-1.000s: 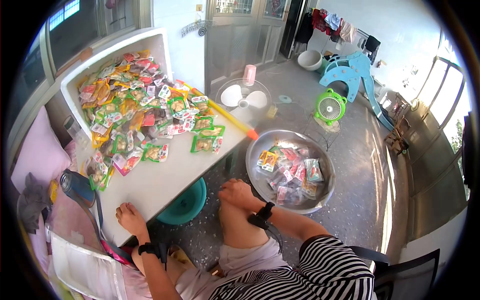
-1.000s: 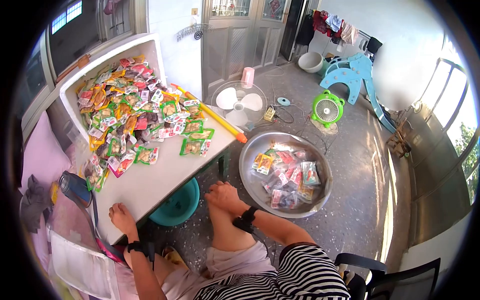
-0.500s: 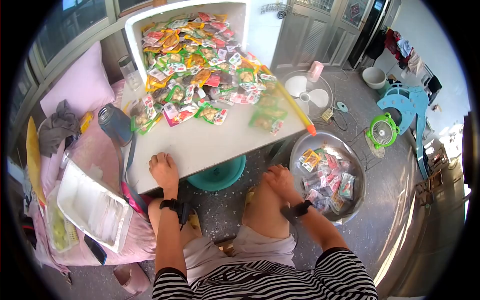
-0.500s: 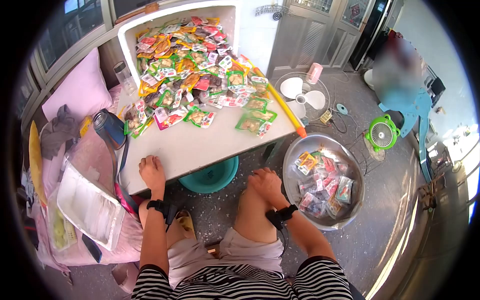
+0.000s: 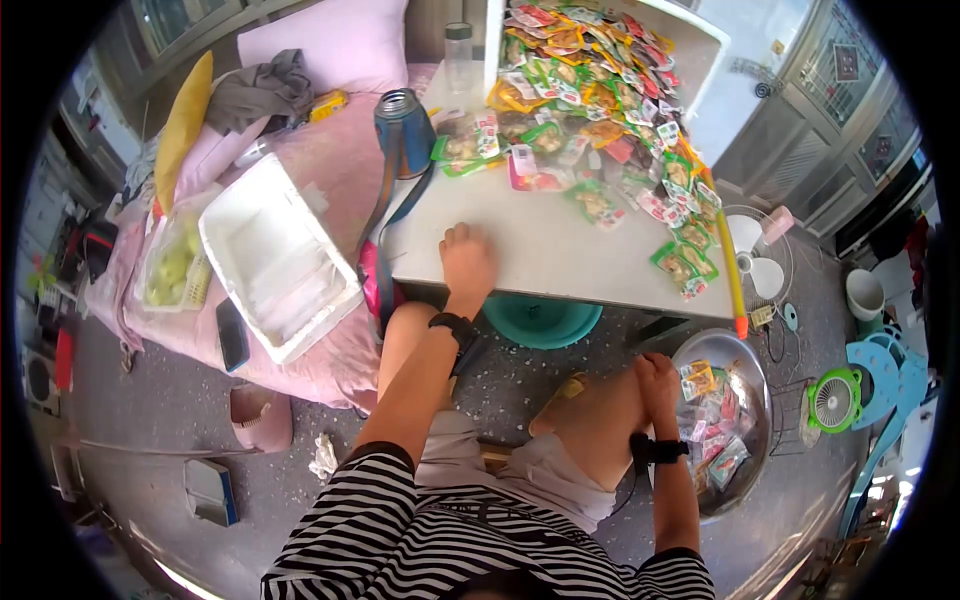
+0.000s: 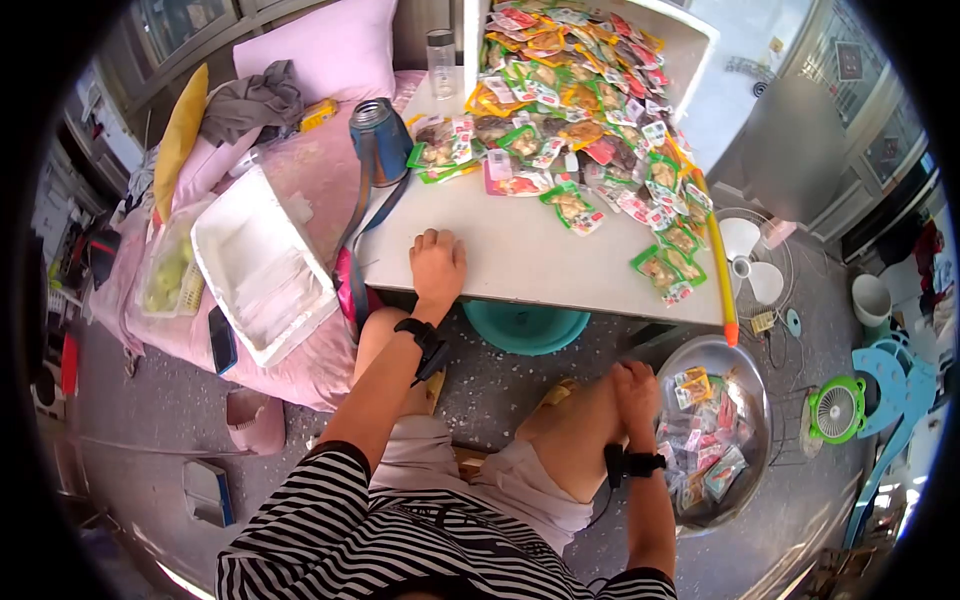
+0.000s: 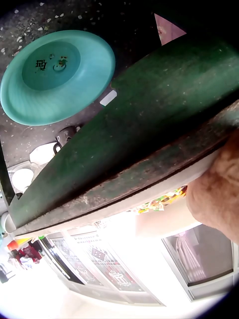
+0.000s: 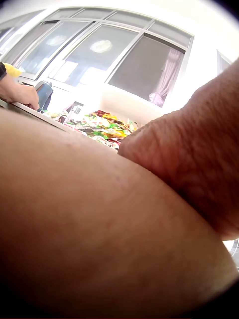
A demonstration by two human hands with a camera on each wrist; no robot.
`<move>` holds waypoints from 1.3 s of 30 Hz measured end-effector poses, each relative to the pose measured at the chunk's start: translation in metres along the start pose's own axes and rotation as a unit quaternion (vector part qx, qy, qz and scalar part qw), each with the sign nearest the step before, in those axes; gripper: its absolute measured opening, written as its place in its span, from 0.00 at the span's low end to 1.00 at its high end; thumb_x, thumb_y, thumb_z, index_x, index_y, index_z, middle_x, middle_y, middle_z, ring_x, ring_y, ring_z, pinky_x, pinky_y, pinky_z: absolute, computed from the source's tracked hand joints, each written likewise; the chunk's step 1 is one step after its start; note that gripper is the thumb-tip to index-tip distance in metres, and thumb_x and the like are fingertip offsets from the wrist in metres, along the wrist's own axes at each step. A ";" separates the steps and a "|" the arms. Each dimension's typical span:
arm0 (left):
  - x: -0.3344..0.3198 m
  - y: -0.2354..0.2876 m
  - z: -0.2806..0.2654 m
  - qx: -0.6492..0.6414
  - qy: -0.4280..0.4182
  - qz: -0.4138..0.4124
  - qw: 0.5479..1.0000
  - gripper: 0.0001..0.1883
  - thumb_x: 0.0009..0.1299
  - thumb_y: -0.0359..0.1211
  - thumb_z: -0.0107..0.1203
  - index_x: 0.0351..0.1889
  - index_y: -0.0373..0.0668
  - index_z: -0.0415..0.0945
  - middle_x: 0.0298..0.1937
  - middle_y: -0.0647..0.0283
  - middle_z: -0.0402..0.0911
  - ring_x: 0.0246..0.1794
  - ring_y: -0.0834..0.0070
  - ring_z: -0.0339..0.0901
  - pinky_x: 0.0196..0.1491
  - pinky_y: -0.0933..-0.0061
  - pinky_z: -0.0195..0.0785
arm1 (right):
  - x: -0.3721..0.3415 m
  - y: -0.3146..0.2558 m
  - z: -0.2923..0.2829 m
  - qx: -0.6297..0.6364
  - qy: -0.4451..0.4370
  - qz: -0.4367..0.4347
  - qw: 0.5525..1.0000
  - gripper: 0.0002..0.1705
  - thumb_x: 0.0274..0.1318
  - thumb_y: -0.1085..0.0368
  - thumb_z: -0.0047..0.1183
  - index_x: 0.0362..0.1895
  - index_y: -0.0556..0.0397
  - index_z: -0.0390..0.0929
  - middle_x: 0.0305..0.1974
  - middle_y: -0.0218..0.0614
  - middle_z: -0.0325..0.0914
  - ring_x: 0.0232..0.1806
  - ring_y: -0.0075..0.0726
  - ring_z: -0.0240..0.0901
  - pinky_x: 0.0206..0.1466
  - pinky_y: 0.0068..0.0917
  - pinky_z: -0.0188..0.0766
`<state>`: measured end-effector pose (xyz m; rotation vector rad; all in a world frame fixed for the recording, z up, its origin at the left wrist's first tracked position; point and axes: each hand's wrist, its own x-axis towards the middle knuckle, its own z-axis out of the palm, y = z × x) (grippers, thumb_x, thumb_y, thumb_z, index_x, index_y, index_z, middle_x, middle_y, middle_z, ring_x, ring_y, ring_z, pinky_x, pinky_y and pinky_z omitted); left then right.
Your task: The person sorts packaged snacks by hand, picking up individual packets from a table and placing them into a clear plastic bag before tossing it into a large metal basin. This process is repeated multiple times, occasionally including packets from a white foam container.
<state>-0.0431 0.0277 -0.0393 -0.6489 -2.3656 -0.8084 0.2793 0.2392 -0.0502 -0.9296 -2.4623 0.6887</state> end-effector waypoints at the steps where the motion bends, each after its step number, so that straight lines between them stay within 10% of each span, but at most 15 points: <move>1: 0.000 -0.001 0.002 -0.008 0.006 0.001 1.000 0.07 0.61 0.33 0.57 0.33 0.40 0.76 0.36 0.54 0.75 0.41 0.52 0.72 0.44 0.51 0.65 | 0.000 0.006 0.003 0.001 0.002 -0.008 1.000 0.19 0.58 0.53 0.52 0.39 0.56 0.82 0.38 0.50 0.79 0.42 0.60 0.76 0.45 0.48 0.71; 12: -0.001 -0.021 0.010 -0.140 0.013 -0.002 0.990 0.06 0.60 0.28 0.59 0.34 0.40 0.78 0.33 0.54 0.76 0.37 0.54 0.73 0.40 0.56 0.67 | 0.002 0.018 0.006 -0.038 0.001 -0.007 0.999 0.22 0.68 0.53 0.41 0.38 0.62 0.77 0.39 0.58 0.77 0.43 0.66 0.72 0.46 0.47 0.67; 16: 0.017 -0.045 -0.067 -0.270 0.051 0.016 0.961 0.08 0.61 0.26 0.58 0.39 0.38 0.79 0.34 0.55 0.79 0.34 0.59 0.75 0.40 0.64 0.68 | 0.001 0.012 0.001 -0.021 -0.013 -0.010 1.000 0.23 0.68 0.53 0.41 0.38 0.62 0.77 0.38 0.59 0.77 0.42 0.66 0.72 0.46 0.47 0.67; 22: 0.044 -0.149 -0.180 0.004 0.186 -0.030 0.982 0.05 0.61 0.25 0.56 0.34 0.38 0.81 0.30 0.56 0.79 0.31 0.61 0.76 0.34 0.63 0.69 | 0.003 0.015 0.006 -0.037 0.005 -0.043 0.998 0.20 0.67 0.56 0.42 0.37 0.62 0.77 0.38 0.59 0.77 0.42 0.66 0.71 0.45 0.49 0.67; 28: 0.020 -0.237 -0.205 0.328 -0.064 -0.118 0.935 0.07 0.60 0.31 0.54 0.28 0.40 0.83 0.37 0.58 0.79 0.43 0.59 0.74 0.46 0.54 0.59 | 0.006 0.009 0.008 -0.056 -0.011 -0.038 0.998 0.17 0.66 0.59 0.43 0.34 0.61 0.76 0.36 0.57 0.75 0.40 0.66 0.71 0.44 0.51 0.66; 39: 0.010 -0.233 -0.217 0.259 0.058 -0.123 0.956 0.06 0.61 0.29 0.54 0.26 0.43 0.82 0.31 0.60 0.80 0.38 0.59 0.75 0.43 0.54 0.61 | 0.003 0.015 0.010 -0.073 0.003 -0.054 0.996 0.18 0.66 0.57 0.43 0.35 0.60 0.76 0.37 0.56 0.75 0.40 0.66 0.71 0.43 0.53 0.67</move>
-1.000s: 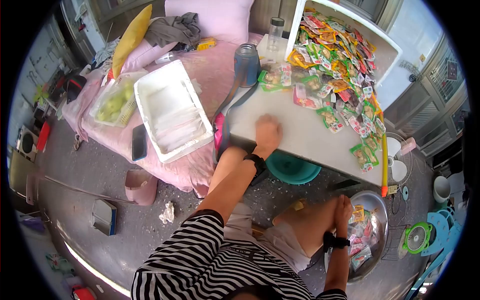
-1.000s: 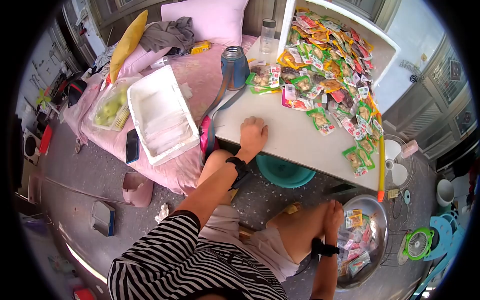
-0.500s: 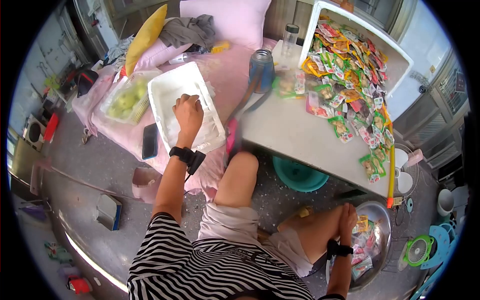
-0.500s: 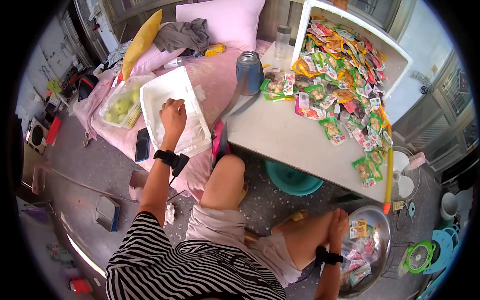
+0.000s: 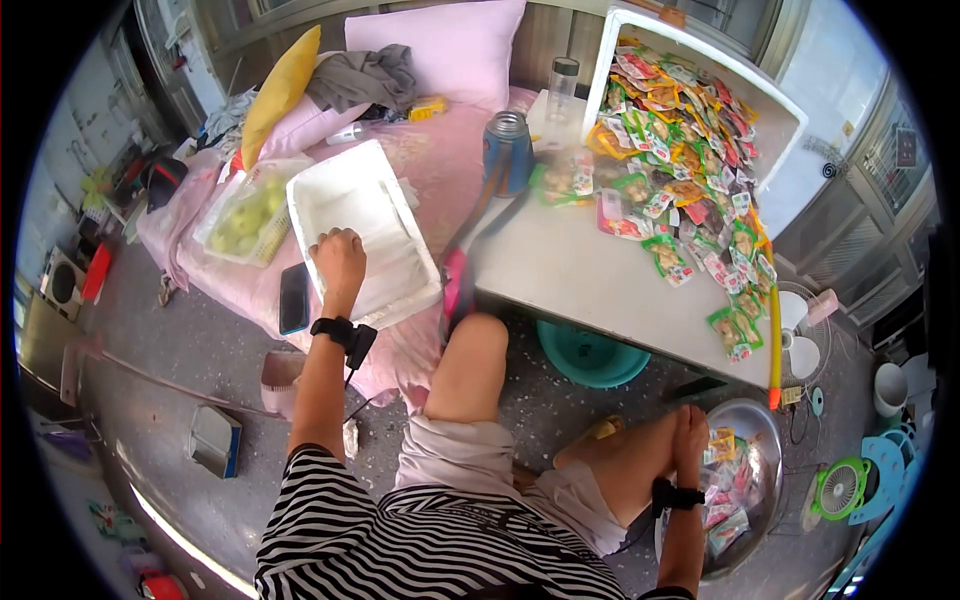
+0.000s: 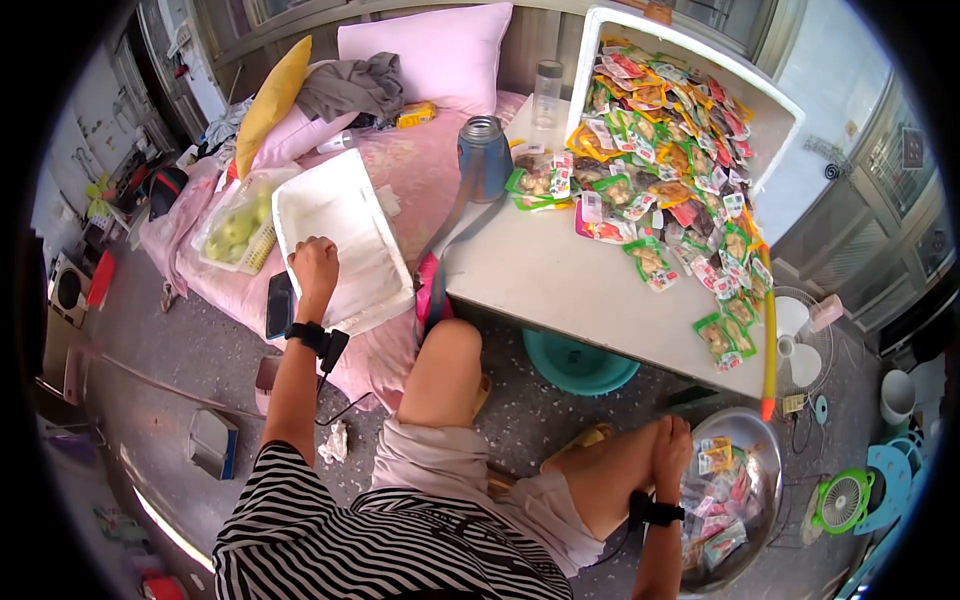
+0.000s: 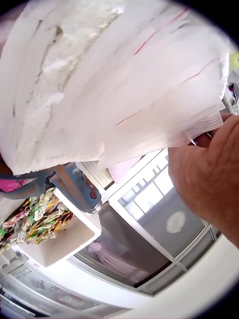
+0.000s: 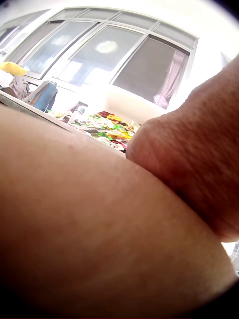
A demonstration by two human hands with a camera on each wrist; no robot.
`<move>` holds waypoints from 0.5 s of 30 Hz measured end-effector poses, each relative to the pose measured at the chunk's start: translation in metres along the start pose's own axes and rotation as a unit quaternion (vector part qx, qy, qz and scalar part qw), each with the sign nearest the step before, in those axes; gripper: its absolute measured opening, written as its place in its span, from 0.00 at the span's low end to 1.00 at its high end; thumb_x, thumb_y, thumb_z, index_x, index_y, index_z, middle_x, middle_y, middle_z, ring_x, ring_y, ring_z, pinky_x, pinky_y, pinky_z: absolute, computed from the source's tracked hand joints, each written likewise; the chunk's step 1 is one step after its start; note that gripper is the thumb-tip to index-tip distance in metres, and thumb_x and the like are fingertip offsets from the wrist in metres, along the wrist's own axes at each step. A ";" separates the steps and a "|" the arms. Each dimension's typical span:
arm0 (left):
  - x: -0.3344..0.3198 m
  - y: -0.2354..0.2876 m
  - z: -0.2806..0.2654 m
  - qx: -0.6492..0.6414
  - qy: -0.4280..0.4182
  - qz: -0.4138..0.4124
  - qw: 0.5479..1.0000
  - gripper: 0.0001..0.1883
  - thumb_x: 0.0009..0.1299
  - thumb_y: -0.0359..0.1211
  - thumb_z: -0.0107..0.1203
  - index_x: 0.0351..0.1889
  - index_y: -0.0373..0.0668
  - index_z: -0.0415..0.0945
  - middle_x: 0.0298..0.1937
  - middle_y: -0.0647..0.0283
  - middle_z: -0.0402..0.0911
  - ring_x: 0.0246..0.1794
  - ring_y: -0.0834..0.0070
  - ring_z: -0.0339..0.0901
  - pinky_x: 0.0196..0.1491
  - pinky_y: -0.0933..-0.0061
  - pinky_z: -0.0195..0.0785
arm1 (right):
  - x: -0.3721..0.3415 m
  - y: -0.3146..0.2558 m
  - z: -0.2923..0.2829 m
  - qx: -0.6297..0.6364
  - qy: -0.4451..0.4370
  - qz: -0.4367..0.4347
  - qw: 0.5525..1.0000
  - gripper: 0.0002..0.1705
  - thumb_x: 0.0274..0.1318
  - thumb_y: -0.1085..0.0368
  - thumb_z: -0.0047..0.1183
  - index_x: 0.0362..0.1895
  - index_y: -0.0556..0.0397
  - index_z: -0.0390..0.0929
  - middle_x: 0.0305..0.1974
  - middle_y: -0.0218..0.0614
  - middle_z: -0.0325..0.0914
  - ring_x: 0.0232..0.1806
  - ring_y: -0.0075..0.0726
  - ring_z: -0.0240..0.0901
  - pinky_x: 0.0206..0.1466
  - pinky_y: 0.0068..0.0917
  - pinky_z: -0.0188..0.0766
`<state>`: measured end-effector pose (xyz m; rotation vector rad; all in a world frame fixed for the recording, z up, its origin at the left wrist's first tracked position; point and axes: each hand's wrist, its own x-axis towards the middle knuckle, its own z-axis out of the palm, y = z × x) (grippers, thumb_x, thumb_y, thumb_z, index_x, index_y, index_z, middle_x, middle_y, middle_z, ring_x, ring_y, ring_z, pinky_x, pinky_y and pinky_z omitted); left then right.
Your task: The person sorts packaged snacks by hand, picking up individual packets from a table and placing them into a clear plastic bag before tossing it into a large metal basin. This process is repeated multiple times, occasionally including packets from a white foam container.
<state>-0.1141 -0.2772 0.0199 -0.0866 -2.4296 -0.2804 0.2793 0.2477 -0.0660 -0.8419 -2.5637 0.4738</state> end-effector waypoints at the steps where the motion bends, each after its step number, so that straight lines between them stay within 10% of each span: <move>1: 0.001 0.001 -0.001 -0.012 0.010 -0.003 1.000 0.06 0.61 0.29 0.54 0.26 0.43 0.82 0.31 0.60 0.80 0.38 0.58 0.75 0.43 0.54 0.61 | 0.000 0.001 0.000 -0.001 0.002 -0.004 1.000 0.19 0.66 0.56 0.42 0.35 0.59 0.76 0.37 0.56 0.75 0.40 0.66 0.71 0.42 0.54 0.67; 15: -0.016 0.120 -0.026 -0.330 0.051 0.064 0.941 0.01 0.64 0.24 0.53 0.32 0.37 0.75 0.29 0.49 0.79 0.30 0.50 0.76 0.33 0.55 0.67 | -0.005 -0.005 -0.002 0.017 0.024 0.007 1.000 0.16 0.65 0.54 0.45 0.40 0.52 0.80 0.39 0.49 0.77 0.41 0.62 0.73 0.44 0.52 0.69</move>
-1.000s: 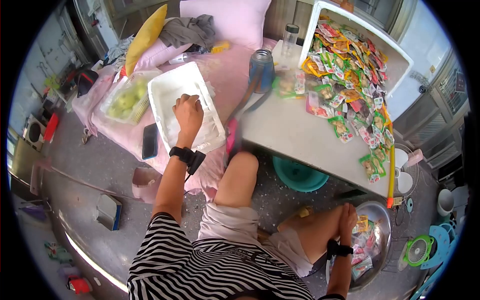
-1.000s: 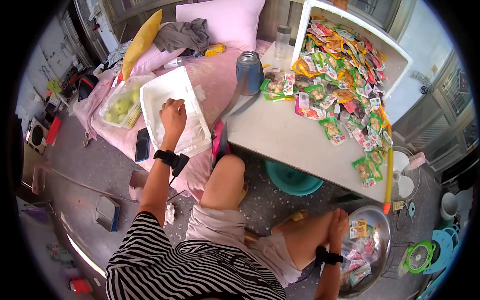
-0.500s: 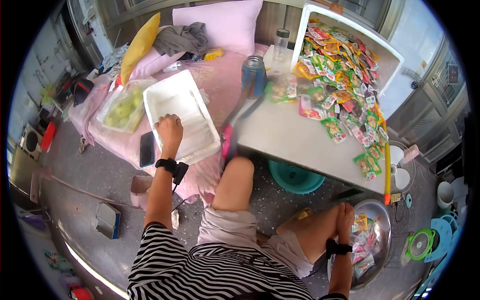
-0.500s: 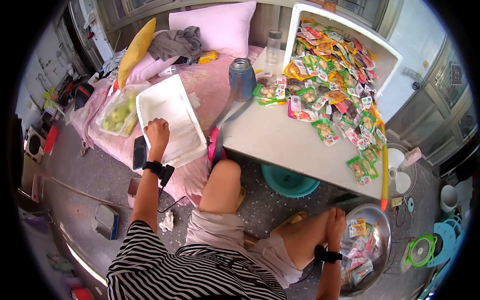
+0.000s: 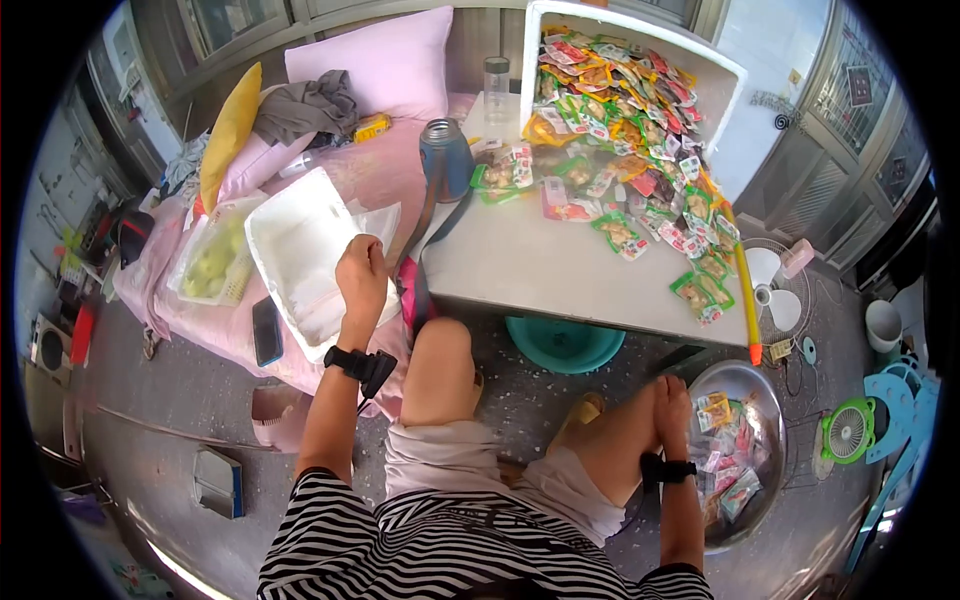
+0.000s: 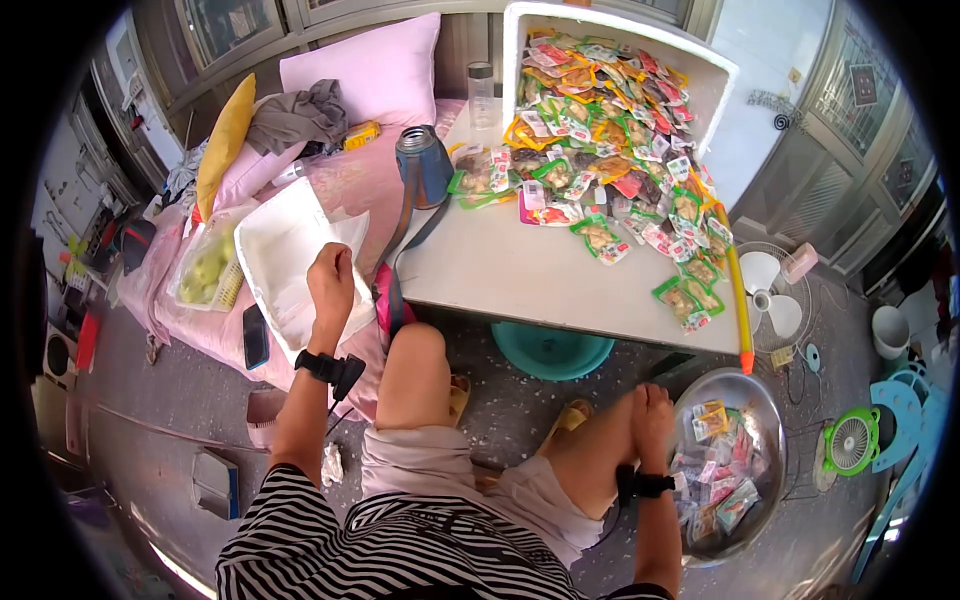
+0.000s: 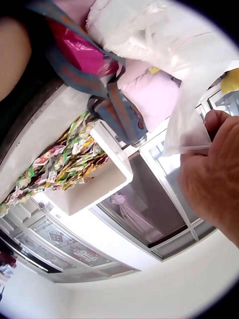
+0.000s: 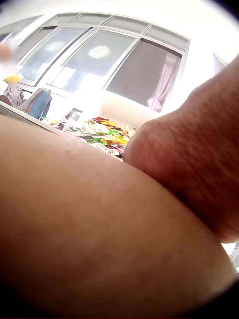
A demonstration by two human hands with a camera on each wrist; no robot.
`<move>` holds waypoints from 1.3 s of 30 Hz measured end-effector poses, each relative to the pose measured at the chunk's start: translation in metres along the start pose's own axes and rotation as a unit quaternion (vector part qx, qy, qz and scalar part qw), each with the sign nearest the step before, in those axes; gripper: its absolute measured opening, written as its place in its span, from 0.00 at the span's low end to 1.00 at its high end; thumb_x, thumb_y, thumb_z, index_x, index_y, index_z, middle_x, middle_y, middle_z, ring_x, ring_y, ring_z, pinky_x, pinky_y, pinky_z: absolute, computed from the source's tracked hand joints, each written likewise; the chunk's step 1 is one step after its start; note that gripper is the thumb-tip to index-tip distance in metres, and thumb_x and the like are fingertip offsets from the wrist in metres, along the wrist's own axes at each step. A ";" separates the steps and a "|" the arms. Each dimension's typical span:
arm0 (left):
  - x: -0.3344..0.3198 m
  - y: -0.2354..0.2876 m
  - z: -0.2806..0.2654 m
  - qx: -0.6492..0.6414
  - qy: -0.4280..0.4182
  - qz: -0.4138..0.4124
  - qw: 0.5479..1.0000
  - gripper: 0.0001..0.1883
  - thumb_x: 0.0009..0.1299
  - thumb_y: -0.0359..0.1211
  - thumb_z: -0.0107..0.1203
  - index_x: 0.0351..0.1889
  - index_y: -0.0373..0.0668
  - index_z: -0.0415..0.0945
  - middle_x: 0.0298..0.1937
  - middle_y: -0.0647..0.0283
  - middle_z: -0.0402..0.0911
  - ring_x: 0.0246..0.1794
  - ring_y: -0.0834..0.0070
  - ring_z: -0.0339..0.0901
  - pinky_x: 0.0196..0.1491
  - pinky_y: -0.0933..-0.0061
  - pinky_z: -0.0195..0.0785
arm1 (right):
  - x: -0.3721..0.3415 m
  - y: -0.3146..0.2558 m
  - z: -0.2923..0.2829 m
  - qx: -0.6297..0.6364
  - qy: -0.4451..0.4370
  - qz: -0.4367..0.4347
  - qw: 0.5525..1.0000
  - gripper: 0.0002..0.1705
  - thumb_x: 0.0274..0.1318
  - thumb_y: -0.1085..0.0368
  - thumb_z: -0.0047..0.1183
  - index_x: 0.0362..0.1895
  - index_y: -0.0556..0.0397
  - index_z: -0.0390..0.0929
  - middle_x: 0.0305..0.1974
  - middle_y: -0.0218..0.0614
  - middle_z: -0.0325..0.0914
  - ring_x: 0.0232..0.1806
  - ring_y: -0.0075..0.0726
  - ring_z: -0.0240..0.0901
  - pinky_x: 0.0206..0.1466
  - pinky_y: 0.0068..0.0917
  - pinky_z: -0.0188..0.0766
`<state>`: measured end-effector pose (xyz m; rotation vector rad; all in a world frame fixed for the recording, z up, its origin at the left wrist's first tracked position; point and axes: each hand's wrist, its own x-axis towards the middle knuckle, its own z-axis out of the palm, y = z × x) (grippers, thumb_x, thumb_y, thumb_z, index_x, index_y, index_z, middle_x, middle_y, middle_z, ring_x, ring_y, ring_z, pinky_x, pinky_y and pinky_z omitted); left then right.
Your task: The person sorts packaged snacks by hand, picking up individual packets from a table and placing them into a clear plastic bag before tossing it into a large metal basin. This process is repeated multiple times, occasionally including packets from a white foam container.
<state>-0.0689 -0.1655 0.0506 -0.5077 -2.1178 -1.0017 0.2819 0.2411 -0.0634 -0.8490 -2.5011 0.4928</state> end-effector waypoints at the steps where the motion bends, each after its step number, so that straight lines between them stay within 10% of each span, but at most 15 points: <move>1: -0.004 0.009 0.010 -0.005 -0.011 0.011 1.000 0.01 0.65 0.23 0.52 0.33 0.37 0.73 0.29 0.47 0.78 0.29 0.48 0.76 0.32 0.54 0.67 | 0.000 -0.002 -0.001 -0.002 -0.001 0.004 1.000 0.16 0.65 0.55 0.45 0.40 0.51 0.80 0.39 0.49 0.78 0.40 0.62 0.73 0.44 0.52 0.69; 14: -0.081 0.083 0.140 -0.079 -0.191 0.082 0.975 0.05 0.63 0.24 0.55 0.36 0.39 0.74 0.35 0.51 0.79 0.34 0.49 0.77 0.36 0.54 0.70 | -0.005 0.001 -0.003 0.021 0.033 0.025 0.999 0.14 0.62 0.57 0.48 0.37 0.54 0.80 0.37 0.49 0.78 0.41 0.60 0.74 0.46 0.48 0.70; 39: -0.085 0.080 0.142 -0.088 -0.231 0.113 0.962 0.07 0.61 0.26 0.57 0.37 0.40 0.75 0.33 0.53 0.78 0.34 0.51 0.77 0.37 0.55 0.70 | 0.000 -0.008 -0.002 0.029 0.036 0.037 0.998 0.13 0.59 0.56 0.51 0.36 0.50 0.83 0.36 0.45 0.80 0.39 0.58 0.75 0.45 0.47 0.72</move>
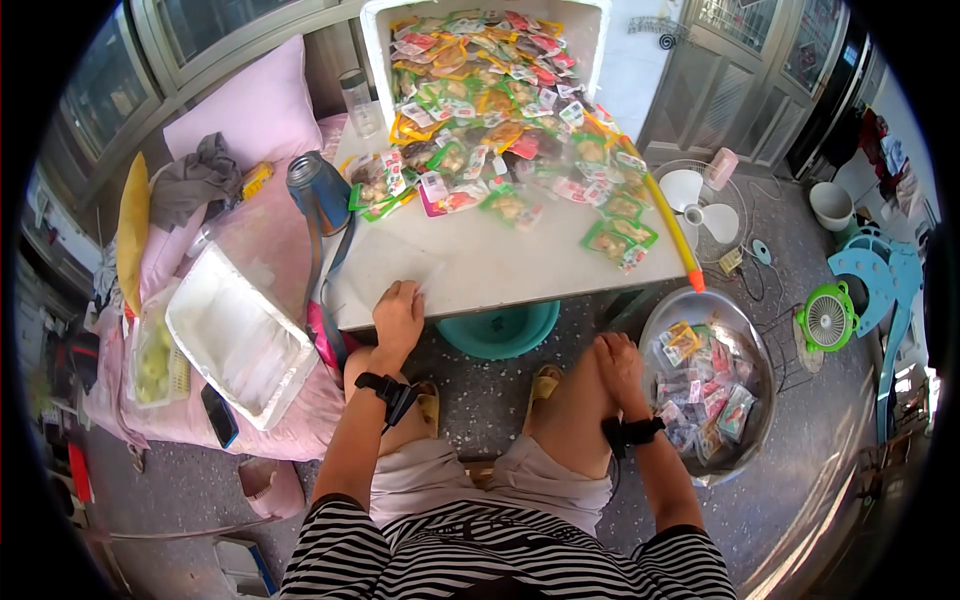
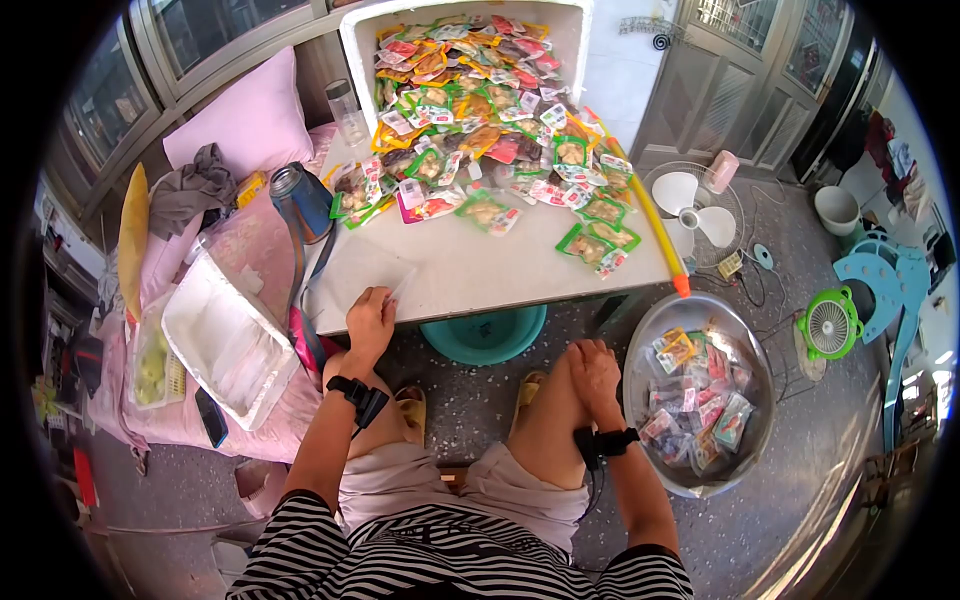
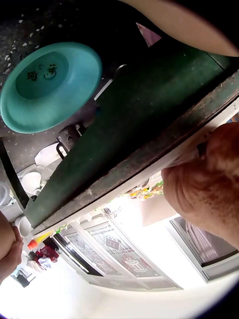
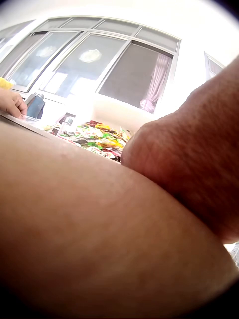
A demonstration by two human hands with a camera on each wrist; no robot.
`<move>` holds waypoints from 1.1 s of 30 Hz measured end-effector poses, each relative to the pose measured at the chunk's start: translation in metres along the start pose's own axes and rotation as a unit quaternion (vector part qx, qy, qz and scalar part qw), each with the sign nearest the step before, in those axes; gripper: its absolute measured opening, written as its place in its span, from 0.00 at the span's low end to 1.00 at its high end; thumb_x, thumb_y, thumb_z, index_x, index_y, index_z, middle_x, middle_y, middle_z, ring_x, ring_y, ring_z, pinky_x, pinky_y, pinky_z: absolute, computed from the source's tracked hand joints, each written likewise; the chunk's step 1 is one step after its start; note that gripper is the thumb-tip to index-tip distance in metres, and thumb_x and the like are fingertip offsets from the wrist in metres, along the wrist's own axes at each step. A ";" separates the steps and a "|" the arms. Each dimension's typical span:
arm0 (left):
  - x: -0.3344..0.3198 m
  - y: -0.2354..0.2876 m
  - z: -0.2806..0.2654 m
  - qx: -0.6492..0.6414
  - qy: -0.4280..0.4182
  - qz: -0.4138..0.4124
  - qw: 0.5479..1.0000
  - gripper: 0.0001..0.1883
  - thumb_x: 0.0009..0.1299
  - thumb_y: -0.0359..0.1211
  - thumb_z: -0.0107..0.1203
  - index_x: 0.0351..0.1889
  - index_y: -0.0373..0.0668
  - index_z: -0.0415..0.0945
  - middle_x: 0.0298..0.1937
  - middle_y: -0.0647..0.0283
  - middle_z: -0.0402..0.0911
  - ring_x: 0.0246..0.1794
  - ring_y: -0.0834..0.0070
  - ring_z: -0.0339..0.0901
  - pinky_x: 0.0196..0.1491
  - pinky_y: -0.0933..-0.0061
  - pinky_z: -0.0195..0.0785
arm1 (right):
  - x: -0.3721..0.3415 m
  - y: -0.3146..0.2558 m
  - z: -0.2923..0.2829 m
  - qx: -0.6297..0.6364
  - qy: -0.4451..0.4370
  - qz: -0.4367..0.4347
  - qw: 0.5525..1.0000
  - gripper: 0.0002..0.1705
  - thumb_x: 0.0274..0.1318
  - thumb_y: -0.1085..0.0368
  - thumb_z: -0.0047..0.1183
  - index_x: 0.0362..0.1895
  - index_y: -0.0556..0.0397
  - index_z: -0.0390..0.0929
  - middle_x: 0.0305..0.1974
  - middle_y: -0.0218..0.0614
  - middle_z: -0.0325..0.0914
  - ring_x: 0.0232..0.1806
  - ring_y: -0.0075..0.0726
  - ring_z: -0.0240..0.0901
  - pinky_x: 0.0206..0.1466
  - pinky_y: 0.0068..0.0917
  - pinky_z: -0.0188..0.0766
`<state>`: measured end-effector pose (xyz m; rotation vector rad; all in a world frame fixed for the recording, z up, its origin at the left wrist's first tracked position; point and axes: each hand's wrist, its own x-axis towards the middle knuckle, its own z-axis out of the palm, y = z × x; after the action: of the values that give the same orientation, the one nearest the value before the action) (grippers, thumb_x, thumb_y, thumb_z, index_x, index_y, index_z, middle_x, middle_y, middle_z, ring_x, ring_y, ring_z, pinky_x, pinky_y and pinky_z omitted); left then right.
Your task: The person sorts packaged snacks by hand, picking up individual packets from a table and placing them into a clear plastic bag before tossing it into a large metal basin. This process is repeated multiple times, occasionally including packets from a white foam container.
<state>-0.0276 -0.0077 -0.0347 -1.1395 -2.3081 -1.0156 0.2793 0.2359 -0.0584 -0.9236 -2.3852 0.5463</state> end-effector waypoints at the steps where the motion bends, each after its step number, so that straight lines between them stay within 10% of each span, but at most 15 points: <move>1: 0.000 0.000 0.000 0.002 0.008 0.007 1.000 0.07 0.61 0.27 0.57 0.37 0.40 0.75 0.33 0.53 0.78 0.33 0.51 0.77 0.36 0.56 0.70 | 0.000 0.000 0.000 0.000 0.000 0.000 1.000 0.13 0.59 0.56 0.50 0.36 0.50 0.83 0.36 0.45 0.80 0.39 0.58 0.75 0.45 0.48 0.72; 33: 0.003 -0.009 0.001 -0.020 -0.024 -0.007 0.999 0.08 0.61 0.28 0.58 0.37 0.40 0.73 0.33 0.51 0.78 0.34 0.49 0.77 0.37 0.54 0.69 | -0.005 0.003 -0.002 -0.006 0.007 -0.023 1.000 0.15 0.65 0.57 0.45 0.38 0.53 0.81 0.36 0.48 0.78 0.40 0.60 0.73 0.47 0.49 0.69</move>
<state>-0.0364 -0.0093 -0.0372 -1.1781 -2.3460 -1.0544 0.2855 0.2350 -0.0601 -0.8733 -2.3938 0.5070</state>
